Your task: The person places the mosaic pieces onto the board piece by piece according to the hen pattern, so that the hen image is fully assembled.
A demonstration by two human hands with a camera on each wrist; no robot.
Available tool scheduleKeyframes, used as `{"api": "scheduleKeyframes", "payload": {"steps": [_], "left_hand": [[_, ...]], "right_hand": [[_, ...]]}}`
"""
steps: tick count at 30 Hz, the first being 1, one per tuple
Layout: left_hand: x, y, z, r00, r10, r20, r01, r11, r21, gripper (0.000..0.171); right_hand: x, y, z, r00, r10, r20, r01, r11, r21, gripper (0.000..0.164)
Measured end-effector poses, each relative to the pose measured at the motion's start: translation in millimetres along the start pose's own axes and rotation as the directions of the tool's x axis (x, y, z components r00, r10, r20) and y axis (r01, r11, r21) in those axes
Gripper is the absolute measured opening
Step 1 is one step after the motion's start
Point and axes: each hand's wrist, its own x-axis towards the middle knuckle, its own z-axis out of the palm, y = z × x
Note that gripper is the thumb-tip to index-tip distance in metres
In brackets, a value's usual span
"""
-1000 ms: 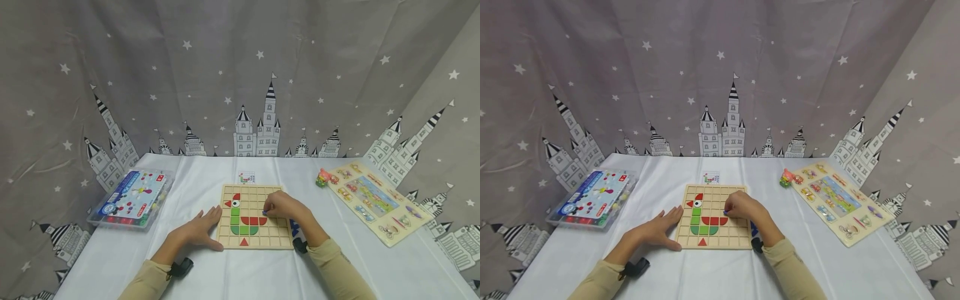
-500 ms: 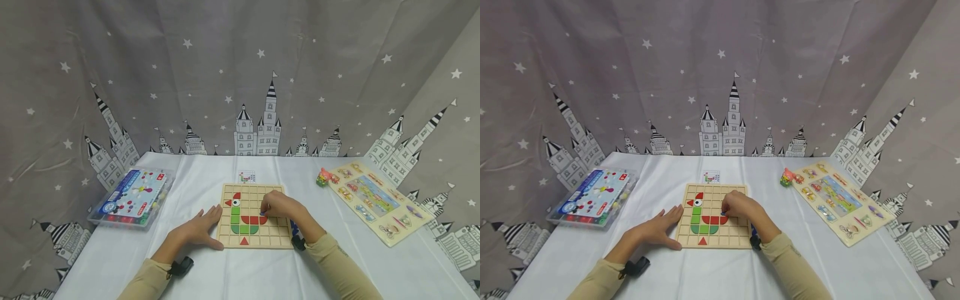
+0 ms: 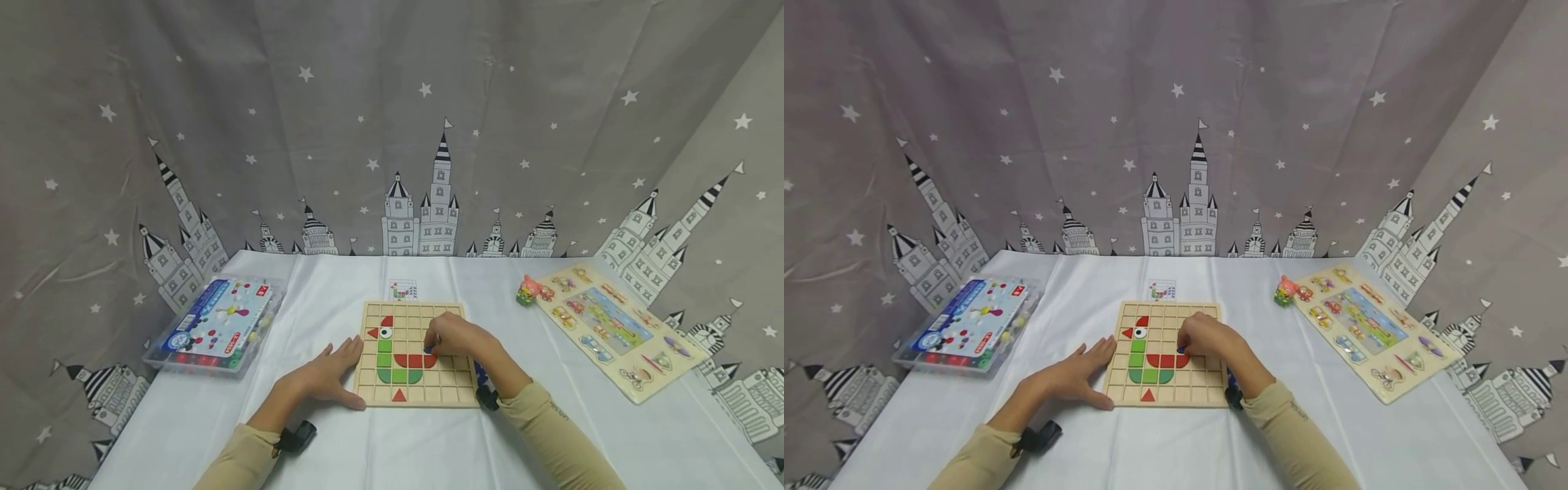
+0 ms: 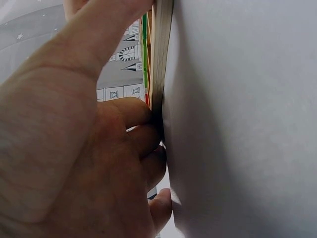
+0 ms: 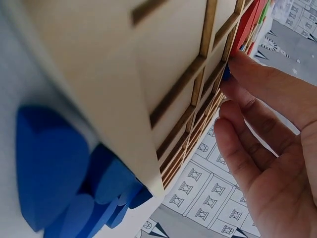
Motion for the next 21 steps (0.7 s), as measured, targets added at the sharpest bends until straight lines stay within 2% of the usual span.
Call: {"api": "scheduleKeyframes", "payload": {"steps": [14, 21], "left_hand": [[0.1, 1.0, -0.9, 1.0, -0.002, 0.009, 0.002, 1.0, -0.011, 0.12], [0.2, 0.1, -0.3, 1.0, -0.006, 0.012, 0.006, 1.0, -0.017, 0.12]], "right_hand": [[2.2, 0.5, 1.7, 1.0, -0.014, -0.008, 0.013, 1.0, -0.028, 0.012], [-4.4, 5.4, -0.2, 0.999, -0.006, -0.051, 0.008, 0.999, 0.031, 0.014]]}}
